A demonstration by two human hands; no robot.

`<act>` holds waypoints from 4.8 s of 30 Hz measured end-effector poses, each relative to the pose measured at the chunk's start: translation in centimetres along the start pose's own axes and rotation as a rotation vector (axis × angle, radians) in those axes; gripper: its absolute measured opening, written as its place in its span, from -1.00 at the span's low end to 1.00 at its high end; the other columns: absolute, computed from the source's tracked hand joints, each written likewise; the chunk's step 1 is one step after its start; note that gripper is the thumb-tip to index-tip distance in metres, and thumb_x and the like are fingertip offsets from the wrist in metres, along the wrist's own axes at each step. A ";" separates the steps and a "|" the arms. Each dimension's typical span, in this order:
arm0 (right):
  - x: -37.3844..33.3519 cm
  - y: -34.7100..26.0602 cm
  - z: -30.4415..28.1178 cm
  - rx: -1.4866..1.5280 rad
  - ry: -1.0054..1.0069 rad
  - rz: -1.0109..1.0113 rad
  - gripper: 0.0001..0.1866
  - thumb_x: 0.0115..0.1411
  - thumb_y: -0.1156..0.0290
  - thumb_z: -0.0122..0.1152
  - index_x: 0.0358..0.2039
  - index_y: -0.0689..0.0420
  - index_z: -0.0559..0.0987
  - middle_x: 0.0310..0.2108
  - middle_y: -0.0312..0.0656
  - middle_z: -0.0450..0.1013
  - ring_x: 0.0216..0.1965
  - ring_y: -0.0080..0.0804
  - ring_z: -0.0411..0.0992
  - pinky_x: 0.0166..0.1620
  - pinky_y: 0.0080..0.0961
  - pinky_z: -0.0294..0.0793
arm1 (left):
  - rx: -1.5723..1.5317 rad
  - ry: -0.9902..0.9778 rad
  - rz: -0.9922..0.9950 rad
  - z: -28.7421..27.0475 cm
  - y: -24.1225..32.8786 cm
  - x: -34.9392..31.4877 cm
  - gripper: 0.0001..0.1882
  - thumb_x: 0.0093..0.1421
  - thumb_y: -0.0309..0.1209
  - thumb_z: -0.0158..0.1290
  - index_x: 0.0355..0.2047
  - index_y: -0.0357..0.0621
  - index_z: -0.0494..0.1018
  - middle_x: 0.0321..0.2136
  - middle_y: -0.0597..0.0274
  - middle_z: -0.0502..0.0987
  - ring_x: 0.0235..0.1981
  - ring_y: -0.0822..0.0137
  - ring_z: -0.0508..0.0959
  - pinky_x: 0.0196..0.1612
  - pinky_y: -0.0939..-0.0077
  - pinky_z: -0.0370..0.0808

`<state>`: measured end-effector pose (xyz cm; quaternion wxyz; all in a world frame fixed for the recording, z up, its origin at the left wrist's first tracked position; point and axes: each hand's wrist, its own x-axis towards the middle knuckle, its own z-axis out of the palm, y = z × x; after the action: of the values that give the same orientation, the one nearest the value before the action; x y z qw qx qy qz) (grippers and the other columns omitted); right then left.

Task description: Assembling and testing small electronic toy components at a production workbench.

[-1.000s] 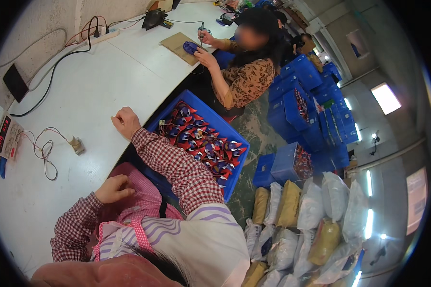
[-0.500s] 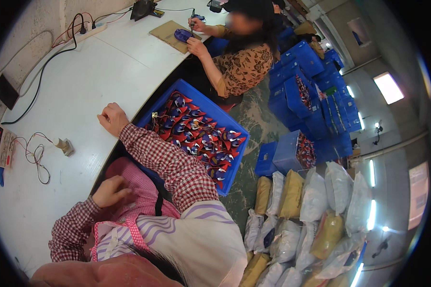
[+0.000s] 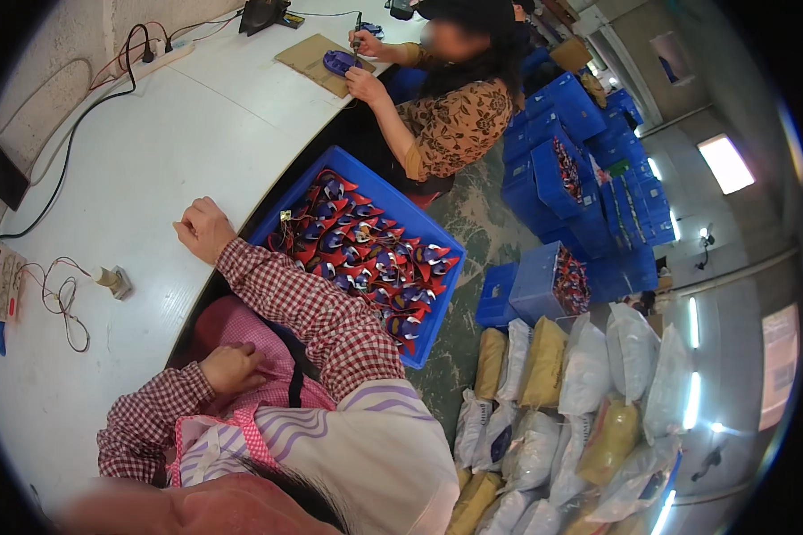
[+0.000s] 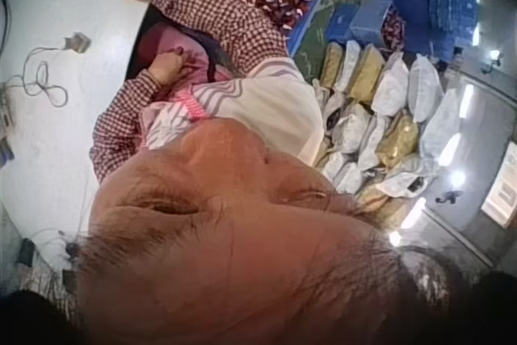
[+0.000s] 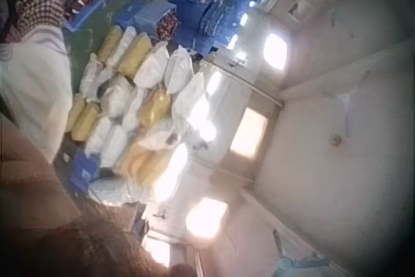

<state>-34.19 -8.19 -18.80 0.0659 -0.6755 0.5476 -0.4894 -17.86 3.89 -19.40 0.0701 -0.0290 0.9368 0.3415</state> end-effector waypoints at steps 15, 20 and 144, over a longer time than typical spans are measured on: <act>-0.1 -0.4 0.0 -0.039 0.016 -0.048 -0.76 0.06 0.46 0.25 -0.64 0.19 0.40 -0.56 -0.15 0.31 -0.44 -0.22 0.31 -0.38 -0.34 0.33 | -0.008 -0.036 -0.032 -0.8 0.4 0.1 -0.58 0.12 -0.13 0.10 -0.12 -0.15 0.44 -0.25 -0.07 0.50 -0.25 -0.06 0.57 -0.14 0.11 0.51; -0.1 -0.5 0.1 -0.039 0.031 -0.067 -0.76 0.06 0.46 0.25 -0.64 0.19 0.40 -0.56 -0.15 0.31 -0.43 -0.21 0.31 -0.37 -0.32 0.34 | -0.001 -0.044 -0.033 -0.8 0.6 0.1 -0.57 0.12 -0.11 0.09 -0.10 -0.13 0.44 -0.24 -0.07 0.50 -0.23 -0.06 0.56 -0.13 0.11 0.51; -0.1 -0.8 0.1 -0.097 0.014 -0.076 -0.83 0.03 0.51 0.29 -0.59 0.23 0.46 -0.56 -0.10 0.35 -0.44 -0.13 0.35 -0.40 -0.29 0.34 | 0.063 0.075 -0.045 1.5 -0.8 0.5 -0.62 0.13 -0.15 0.06 -0.22 -0.23 0.45 -0.25 -0.07 0.50 -0.27 -0.02 0.58 -0.17 0.16 0.51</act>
<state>-33.54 -7.82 -18.40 0.0106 -0.6949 0.5451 -0.4689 -18.14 4.23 -21.07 0.0435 -0.0606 0.9481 0.3090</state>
